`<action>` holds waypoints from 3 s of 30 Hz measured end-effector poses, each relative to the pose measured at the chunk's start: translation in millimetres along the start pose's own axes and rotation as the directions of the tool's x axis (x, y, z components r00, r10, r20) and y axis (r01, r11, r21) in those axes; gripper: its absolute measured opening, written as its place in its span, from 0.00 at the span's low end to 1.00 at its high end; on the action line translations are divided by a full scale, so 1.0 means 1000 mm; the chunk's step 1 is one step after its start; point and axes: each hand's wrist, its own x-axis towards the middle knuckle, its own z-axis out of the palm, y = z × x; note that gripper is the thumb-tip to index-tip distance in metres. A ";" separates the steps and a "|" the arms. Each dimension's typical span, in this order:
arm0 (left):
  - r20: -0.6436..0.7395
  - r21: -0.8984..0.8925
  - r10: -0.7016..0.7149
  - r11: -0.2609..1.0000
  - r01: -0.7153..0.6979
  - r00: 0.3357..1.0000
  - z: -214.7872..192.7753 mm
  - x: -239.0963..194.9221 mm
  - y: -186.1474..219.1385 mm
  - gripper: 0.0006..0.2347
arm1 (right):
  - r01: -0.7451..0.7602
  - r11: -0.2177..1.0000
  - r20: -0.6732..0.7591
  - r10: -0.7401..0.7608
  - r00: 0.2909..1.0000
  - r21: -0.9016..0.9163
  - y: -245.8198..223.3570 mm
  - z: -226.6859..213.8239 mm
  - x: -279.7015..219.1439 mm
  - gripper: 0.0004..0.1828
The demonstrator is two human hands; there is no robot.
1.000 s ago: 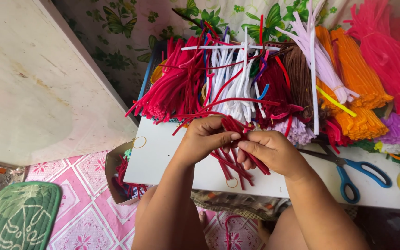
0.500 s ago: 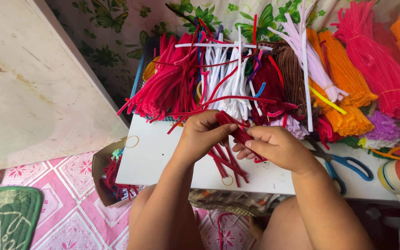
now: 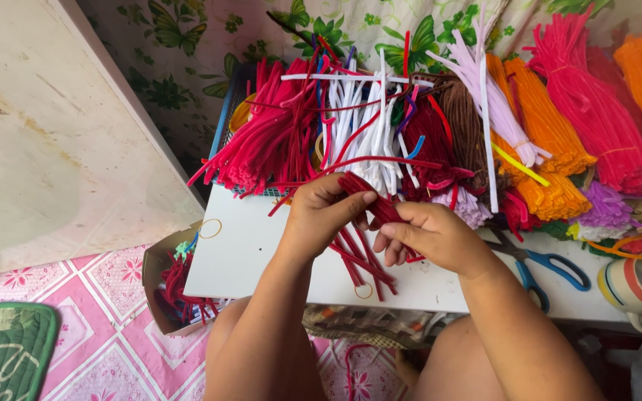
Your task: The person gathers red yarn strands, folds them, and ties them with a rubber band to form a tassel. They repeat this process to create multiple tassels, placing the finished ones on the table.
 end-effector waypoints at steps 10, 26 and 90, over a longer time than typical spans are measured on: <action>0.227 0.691 0.332 0.607 -0.391 0.916 -0.003 -0.002 0.025 0.08 | -0.397 0.841 0.054 0.445 0.894 -0.367 -0.046 -0.015 0.014 0.11; 0.425 0.819 -0.124 0.476 -0.322 0.897 0.013 0.005 -0.027 0.03 | -0.133 0.421 0.082 0.455 0.887 -0.897 -0.077 -0.012 0.020 0.10; 0.172 0.129 -0.265 0.961 0.245 0.949 0.045 -0.007 0.024 0.13 | 0.494 0.568 -0.018 -0.668 0.744 -0.658 -0.078 0.002 -0.016 0.08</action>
